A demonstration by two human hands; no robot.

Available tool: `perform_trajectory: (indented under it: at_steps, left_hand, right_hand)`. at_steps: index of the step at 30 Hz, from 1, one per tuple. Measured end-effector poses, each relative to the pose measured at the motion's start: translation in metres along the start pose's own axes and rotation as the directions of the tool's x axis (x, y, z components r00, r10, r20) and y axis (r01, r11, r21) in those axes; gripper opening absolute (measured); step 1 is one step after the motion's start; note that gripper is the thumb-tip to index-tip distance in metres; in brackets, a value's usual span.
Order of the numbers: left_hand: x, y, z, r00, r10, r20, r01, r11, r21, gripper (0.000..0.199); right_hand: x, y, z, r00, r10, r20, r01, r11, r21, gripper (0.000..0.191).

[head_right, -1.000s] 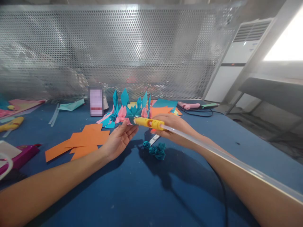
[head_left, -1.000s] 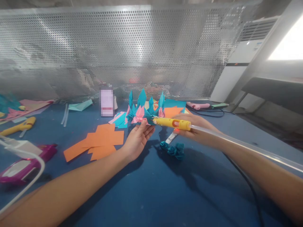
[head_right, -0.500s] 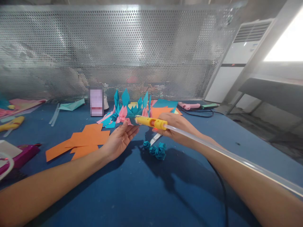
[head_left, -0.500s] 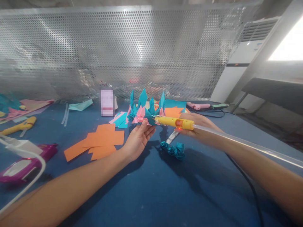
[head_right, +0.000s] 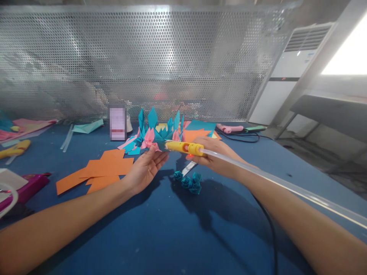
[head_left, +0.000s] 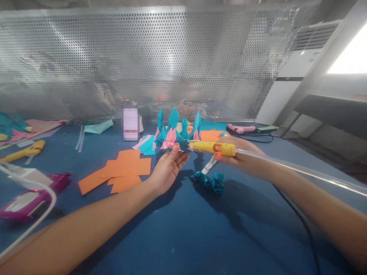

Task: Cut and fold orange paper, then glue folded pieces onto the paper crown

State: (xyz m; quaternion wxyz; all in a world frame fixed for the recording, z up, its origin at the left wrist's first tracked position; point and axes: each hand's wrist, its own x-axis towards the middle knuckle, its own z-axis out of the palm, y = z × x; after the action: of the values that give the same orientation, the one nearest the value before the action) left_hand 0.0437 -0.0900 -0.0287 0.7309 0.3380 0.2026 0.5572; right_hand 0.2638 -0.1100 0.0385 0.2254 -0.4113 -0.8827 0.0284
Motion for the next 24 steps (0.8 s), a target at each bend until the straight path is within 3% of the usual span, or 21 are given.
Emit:
perform_trajectory:
  at_steps: [24]
  left_hand:
    - [-0.0011, 0.0011, 0.0013, 1.0, -0.003, -0.025, 0.003, 1.0, -0.006, 0.02]
  right_hand:
    - [0.0005, 0.0008, 0.0026, 0.999, 0.016, -0.034, -0.017, 0.999, -0.049, 0.035]
